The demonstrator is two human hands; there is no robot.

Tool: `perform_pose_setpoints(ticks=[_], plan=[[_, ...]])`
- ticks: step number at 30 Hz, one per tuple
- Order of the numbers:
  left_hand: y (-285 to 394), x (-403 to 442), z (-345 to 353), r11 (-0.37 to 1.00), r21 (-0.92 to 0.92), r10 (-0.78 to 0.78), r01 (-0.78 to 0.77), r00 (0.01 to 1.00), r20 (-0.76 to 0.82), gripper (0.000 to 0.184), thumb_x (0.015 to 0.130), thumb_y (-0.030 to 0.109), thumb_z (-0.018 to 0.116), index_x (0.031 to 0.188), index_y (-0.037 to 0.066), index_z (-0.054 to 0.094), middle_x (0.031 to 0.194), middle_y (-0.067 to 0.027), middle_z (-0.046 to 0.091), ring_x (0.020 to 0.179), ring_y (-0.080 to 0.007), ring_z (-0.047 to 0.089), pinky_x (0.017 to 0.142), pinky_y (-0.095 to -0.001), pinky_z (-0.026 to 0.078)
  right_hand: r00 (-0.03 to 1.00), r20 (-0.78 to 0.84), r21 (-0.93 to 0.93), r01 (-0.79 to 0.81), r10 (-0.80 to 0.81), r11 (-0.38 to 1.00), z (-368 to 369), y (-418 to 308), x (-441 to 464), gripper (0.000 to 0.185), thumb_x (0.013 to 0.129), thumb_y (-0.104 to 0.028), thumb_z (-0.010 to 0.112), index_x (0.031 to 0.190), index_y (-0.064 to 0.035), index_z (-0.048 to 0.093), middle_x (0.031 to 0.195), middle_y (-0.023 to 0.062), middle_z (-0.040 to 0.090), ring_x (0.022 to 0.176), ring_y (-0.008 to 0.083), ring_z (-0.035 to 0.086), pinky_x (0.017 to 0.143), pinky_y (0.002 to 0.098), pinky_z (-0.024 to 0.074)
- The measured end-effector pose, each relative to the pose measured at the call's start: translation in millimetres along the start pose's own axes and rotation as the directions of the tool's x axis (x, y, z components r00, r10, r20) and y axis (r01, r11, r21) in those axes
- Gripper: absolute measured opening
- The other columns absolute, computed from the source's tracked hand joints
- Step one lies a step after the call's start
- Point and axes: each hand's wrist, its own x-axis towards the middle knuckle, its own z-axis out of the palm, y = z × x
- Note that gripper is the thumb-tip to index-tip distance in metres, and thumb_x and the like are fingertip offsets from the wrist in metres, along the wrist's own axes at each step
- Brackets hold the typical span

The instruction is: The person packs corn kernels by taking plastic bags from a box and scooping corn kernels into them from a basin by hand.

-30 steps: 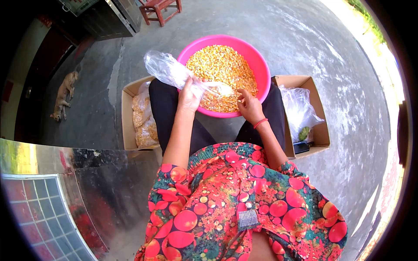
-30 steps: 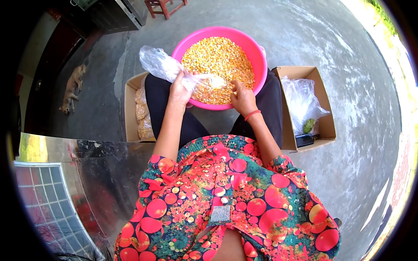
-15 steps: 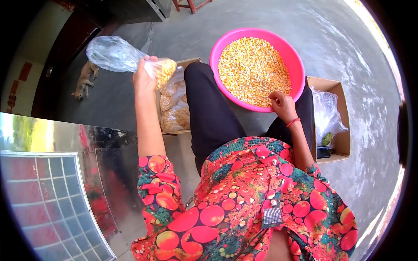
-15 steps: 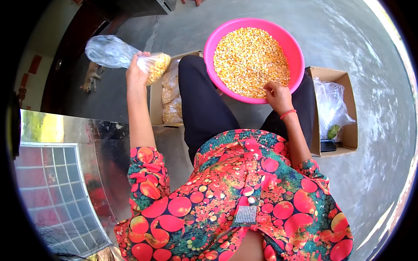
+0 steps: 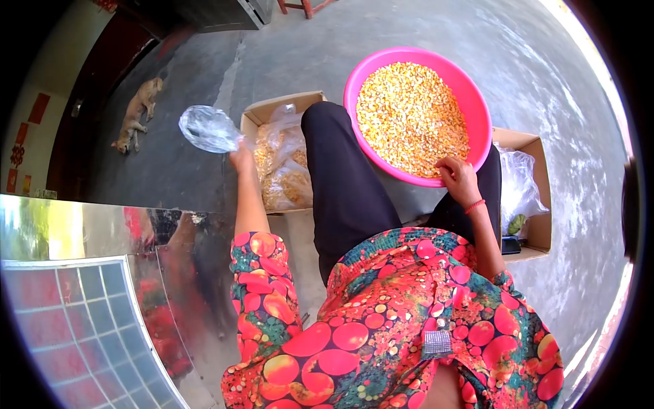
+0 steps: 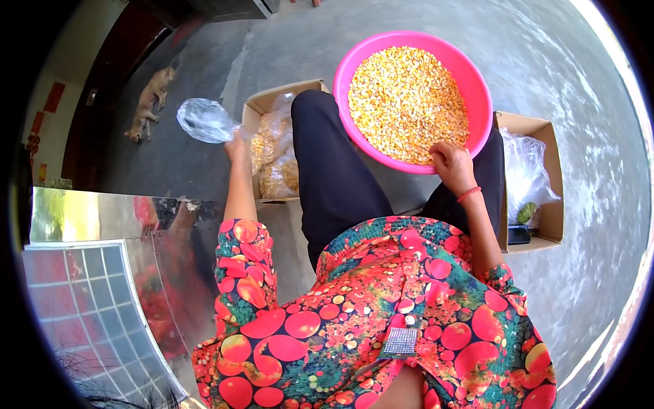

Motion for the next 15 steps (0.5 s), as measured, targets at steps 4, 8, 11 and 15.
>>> perform_pose_setpoints(ticks=[4, 8, 11, 15], plan=[[-57, -23, 23, 0.803, 0.484, -0.026, -0.347, 0.792, 0.610, 0.045, 0.080, 0.019, 0.064, 0.119, 0.002, 0.053, 0.104, -0.0151, 0.062, 0.091, -0.0244, 0.060, 0.081, -0.0343, 0.046, 1.000, 0.010, 0.018, -0.013, 0.013, 1.000, -2, -3, 0, 0.007, 0.075, -0.006, 0.054, 0.076, -0.0029, 0.060, 0.070, 0.0135, 0.059, 0.068, 0.0301, 0.060, 0.061, 0.0383, 0.0464], [-133, -76, 50, 0.670, 0.642, -0.442, -0.373, 0.494, 0.749, 0.031, 0.085, 0.015, 0.055, 0.112, 0.002, 0.059, 0.099, -0.0158, 0.064, 0.091, -0.0247, 0.061, 0.078, -0.0361, 0.047, 1.000, 0.029, 0.010, -0.003, 0.002, 1.000, -5, -3, -1, 0.007, 0.076, -0.006, 0.054, 0.076, -0.0028, 0.060, 0.070, 0.0124, 0.059, 0.068, 0.0290, 0.059, 0.062, 0.0381, 0.0457], [-115, -104, 38, 0.592, 0.712, -0.562, -0.378, 0.439, 0.701, 0.029, 0.086, 0.016, 0.052, 0.111, 0.002, 0.060, 0.097, -0.0142, 0.065, 0.088, -0.0236, 0.061, 0.076, -0.0357, 0.047, 0.999, 0.040, 0.017, -0.011, 0.010, 1.000, -2, -3, -1, 0.007, 0.076, -0.008, 0.054, 0.077, -0.0037, 0.060, 0.071, 0.0111, 0.060, 0.069, 0.0279, 0.060, 0.063, 0.0380, 0.0452], [-78, -97, 41, 0.753, 0.646, -0.485, -0.126, 0.557, 0.674, 0.028, 0.088, 0.017, 0.049, 0.109, 0.002, 0.061, 0.093, -0.0121, 0.065, 0.085, -0.0222, 0.061, 0.074, -0.0351, 0.047, 0.999, -0.004, -0.048, 0.040, -0.040, 0.998, -2, 2, -5, 0.006, 0.077, -0.007, 0.055, 0.078, -0.0043, 0.060, 0.070, 0.0102, 0.060, 0.065, 0.0262, 0.059, 0.059, 0.0356, 0.0452]])
